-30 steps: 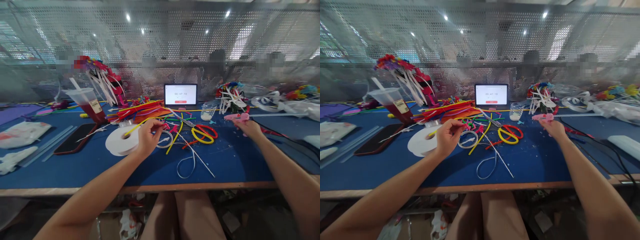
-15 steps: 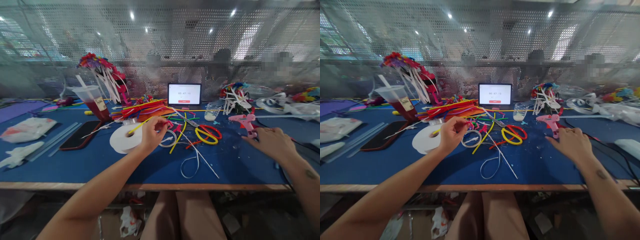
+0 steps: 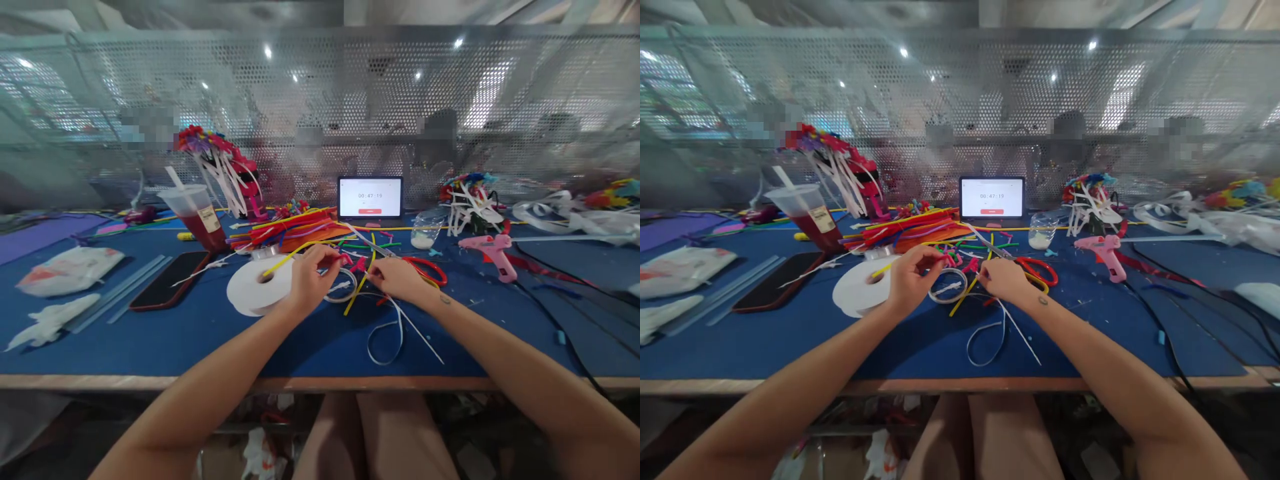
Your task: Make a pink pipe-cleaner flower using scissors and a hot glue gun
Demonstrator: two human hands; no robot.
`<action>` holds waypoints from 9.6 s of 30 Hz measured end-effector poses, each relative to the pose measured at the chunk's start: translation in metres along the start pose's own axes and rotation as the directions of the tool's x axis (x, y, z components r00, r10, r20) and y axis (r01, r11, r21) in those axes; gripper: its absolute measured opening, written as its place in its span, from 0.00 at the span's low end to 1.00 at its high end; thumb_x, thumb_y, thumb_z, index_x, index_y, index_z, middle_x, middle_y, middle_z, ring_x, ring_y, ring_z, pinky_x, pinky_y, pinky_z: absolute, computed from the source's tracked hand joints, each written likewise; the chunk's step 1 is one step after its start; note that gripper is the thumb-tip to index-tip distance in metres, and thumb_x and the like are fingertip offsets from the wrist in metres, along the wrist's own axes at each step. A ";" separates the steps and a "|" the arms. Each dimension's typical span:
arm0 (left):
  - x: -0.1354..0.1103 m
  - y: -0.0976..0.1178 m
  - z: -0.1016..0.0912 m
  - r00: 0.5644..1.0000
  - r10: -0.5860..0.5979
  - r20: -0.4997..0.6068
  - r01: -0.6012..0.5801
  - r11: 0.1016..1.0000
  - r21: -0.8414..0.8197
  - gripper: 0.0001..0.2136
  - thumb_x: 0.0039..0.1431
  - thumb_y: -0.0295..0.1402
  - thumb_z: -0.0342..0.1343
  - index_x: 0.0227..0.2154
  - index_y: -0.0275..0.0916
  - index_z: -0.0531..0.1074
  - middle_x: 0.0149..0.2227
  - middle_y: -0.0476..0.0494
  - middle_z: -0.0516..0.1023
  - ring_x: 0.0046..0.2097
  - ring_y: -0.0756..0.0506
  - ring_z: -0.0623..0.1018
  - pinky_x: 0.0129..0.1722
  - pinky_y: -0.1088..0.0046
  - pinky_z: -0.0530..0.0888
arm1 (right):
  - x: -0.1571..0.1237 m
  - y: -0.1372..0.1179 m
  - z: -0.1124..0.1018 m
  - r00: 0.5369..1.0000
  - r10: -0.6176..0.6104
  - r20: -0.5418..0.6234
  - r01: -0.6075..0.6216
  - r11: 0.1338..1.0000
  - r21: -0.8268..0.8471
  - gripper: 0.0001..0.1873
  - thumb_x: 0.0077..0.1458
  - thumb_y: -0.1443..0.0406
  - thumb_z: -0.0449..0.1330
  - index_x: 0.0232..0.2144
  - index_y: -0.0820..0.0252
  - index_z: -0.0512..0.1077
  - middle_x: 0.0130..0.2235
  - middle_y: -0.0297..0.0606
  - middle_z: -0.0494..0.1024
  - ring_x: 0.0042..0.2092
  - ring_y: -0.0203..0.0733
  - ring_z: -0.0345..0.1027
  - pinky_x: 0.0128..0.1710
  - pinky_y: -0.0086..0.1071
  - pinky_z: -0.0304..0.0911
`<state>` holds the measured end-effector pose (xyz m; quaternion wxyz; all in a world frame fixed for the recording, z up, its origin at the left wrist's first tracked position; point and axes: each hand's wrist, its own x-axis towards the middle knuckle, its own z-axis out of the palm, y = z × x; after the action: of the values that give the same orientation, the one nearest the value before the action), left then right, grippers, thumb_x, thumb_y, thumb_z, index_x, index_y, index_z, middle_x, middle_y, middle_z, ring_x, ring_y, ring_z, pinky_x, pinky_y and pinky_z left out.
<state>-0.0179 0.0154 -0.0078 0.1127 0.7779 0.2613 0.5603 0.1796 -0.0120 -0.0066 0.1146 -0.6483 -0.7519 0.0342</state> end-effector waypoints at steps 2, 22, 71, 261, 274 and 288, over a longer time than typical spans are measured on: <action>-0.001 0.000 0.000 1.000 0.016 0.017 -0.016 1.000 -0.009 0.02 0.53 0.25 0.56 0.30 0.37 0.71 0.29 0.48 0.74 0.29 0.53 0.75 0.28 0.80 0.74 | 0.001 0.003 0.003 1.000 0.001 -0.013 -0.001 1.000 0.025 0.09 0.56 0.62 0.53 0.29 0.57 0.70 0.31 0.38 0.77 0.35 0.42 0.71 0.31 0.30 0.58; 0.001 0.025 -0.014 0.963 0.230 -0.140 -0.220 0.972 0.087 0.06 0.50 0.23 0.58 0.31 0.37 0.73 0.29 0.48 0.74 0.31 0.51 0.74 0.31 0.76 0.73 | -0.038 -0.023 -0.003 0.891 -0.067 -0.448 0.336 0.760 0.556 0.06 0.54 0.64 0.54 0.26 0.58 0.63 0.17 0.27 0.66 0.17 0.29 0.59 0.18 0.23 0.52; -0.002 0.062 -0.021 0.845 0.495 -0.202 -0.475 0.868 0.144 0.07 0.46 0.21 0.59 0.25 0.38 0.68 0.24 0.50 0.72 0.36 0.48 0.78 0.36 0.72 0.78 | -0.062 -0.032 -0.025 0.577 -0.389 -0.718 0.546 0.838 -0.015 0.04 0.50 0.68 0.57 0.25 0.56 0.66 0.17 0.26 0.69 0.17 0.29 0.61 0.19 0.24 0.58; -0.009 0.036 0.007 0.756 -0.435 0.490 0.654 0.464 -0.597 0.14 0.45 0.37 0.65 0.22 0.34 0.66 0.19 0.50 0.72 0.21 0.50 0.74 0.24 0.75 0.69 | -0.026 -0.013 -0.013 0.869 -0.453 -0.199 0.476 0.655 0.587 0.07 0.56 0.68 0.53 0.28 0.60 0.70 0.27 0.32 0.70 0.29 0.32 0.64 0.30 0.26 0.58; -0.008 0.028 0.005 0.743 -0.398 0.539 0.668 0.377 -0.642 0.17 0.47 0.41 0.63 0.36 0.37 0.70 0.31 0.49 0.72 0.28 0.53 0.73 0.27 0.77 0.71 | -0.029 -0.011 -0.015 0.804 -0.427 -0.413 0.556 0.786 0.269 0.08 0.57 0.67 0.52 0.36 0.59 0.71 0.33 0.38 0.77 0.36 0.39 0.69 0.37 0.32 0.62; -0.013 0.027 0.012 0.774 -0.398 0.492 0.632 0.532 -0.564 0.19 0.40 0.31 0.67 0.36 0.37 0.69 0.33 0.48 0.74 0.36 0.50 0.75 0.35 0.76 0.73 | -0.031 -0.011 -0.013 0.769 -0.491 -0.409 0.526 0.850 -0.032 0.12 0.51 0.67 0.56 0.39 0.61 0.71 0.35 0.40 0.78 0.38 0.43 0.70 0.37 0.34 0.63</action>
<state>-0.0024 -0.0125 -0.0100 0.6005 0.6354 0.2273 0.4290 0.1763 -0.0456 0.0041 0.2990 -0.4077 -0.8569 -0.1004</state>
